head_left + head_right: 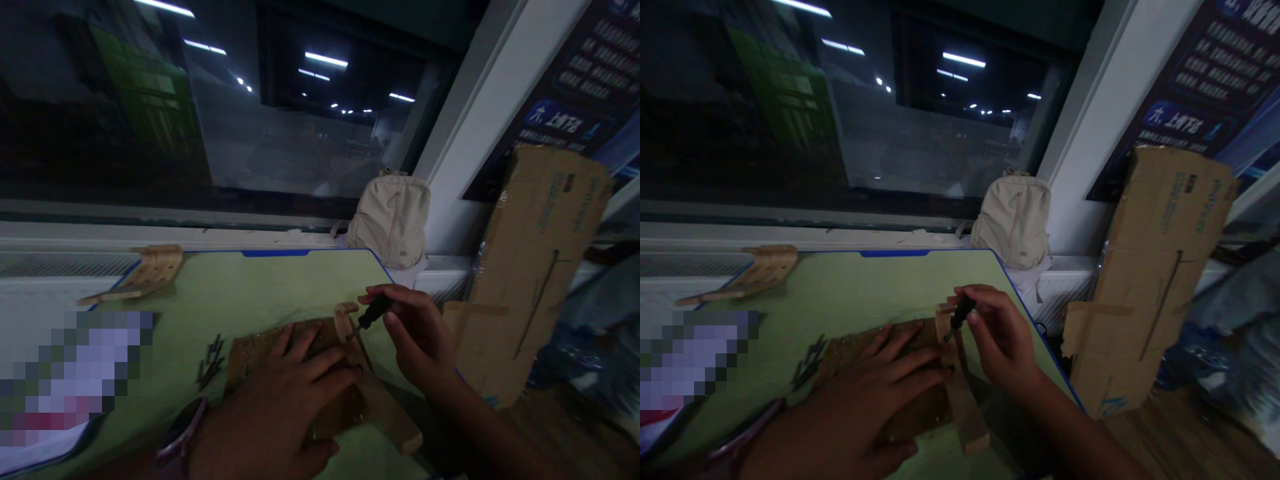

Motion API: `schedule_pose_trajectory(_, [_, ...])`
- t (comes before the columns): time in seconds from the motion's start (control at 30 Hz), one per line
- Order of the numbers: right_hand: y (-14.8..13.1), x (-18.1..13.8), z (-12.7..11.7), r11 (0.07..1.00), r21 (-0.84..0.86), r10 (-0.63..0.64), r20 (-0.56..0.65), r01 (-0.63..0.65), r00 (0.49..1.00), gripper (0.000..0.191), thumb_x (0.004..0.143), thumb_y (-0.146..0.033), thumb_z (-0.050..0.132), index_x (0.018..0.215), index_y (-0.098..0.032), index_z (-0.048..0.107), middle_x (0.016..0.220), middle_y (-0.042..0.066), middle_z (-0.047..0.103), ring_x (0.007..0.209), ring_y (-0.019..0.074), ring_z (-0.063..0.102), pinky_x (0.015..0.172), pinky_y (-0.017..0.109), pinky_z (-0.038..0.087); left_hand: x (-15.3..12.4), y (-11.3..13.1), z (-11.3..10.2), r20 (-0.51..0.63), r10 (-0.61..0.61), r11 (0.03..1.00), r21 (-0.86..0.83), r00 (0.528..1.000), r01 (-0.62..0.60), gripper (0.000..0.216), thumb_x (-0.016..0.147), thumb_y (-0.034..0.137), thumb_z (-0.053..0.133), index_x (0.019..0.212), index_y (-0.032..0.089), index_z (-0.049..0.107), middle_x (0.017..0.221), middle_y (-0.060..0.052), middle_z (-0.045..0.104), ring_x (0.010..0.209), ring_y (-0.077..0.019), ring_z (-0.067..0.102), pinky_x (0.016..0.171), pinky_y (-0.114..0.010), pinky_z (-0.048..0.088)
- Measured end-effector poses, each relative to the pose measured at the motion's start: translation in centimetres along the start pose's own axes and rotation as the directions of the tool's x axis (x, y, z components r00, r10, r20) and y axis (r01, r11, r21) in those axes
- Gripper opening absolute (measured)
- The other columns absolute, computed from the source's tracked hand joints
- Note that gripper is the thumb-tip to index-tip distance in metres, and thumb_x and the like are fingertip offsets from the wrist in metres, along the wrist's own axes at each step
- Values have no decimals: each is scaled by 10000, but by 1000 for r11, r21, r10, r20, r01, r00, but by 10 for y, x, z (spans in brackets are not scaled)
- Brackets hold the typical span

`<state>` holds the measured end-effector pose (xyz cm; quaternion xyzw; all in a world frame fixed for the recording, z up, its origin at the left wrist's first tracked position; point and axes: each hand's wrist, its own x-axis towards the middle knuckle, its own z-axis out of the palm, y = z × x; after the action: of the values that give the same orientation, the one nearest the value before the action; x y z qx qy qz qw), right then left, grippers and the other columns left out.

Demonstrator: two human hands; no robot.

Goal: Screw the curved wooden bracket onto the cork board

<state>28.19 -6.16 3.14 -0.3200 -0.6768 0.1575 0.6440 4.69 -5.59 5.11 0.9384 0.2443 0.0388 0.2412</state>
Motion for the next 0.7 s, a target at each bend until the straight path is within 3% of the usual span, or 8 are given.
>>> schedule_pose_trajectory(0.1, [1, 1, 1, 1000, -9, -6, -32, 5, 999, 285, 977, -162, 684, 1222, -308, 678, 1073, 47, 744, 956, 183, 769, 790, 347, 668, 1, 2, -3, 26, -24, 1000, -4, 999, 24, 802, 817, 267, 785, 1571, 325, 522, 1694, -20, 417, 1608, -478, 153, 1252, -778, 107])
schedule_pose_trajectory(0.23, [4, 2, -3, 986, -143, -97, -107, 81, 990, 302, 889, -128, 775, 1116, -302, 677, 942, 13, 673, 847, 164, 689, 700, 288, 604, 3, 2, -3, 31, -36, 999, -7, 999, 37, 801, 805, 253, 799, 1560, 326, 541, 1693, -35, 416, 1602, -489, 166, 1239, -796, 116])
schedule_pose_trajectory(0.37, [5, 1, -9, 961, -259, -102, -22, 93, 995, 289, 943, -207, 727, 1216, -296, 695, 1043, 62, 688, 956, 208, 693, 810, 366, 613, 3, 1, 0, 35, -44, 999, 2, 998, 44, 815, 805, 224, 779, 1571, 338, 528, 1697, -29, 406, 1599, -482, 186, 1235, -798, 112])
schedule_pose_trajectory(0.5, [4, -1, -9, 978, -204, -17, 75, 33, 997, 418, 1046, -209, 558, 1439, -341, 606, 1281, 101, 714, 1095, 231, 746, 952, 460, 624, 1, 0, 3, -3, -28, 1000, -9, 1000, 28, 794, 810, 214, 769, 1563, 329, 540, 1680, -48, 437, 1596, -475, 202, 1235, -789, 130])
schedule_pose_trajectory(0.7, [6, 0, -4, 994, -113, -18, -43, 13, 999, 303, 973, -175, 689, 1248, -302, 683, 1009, 45, 718, 881, 171, 747, 738, 310, 651, 1, 4, -2, 19, -62, 998, -15, 998, 62, 839, 795, 207, 796, 1576, 344, 523, 1689, -37, 420, 1602, -458, 185, 1250, -757, 145])
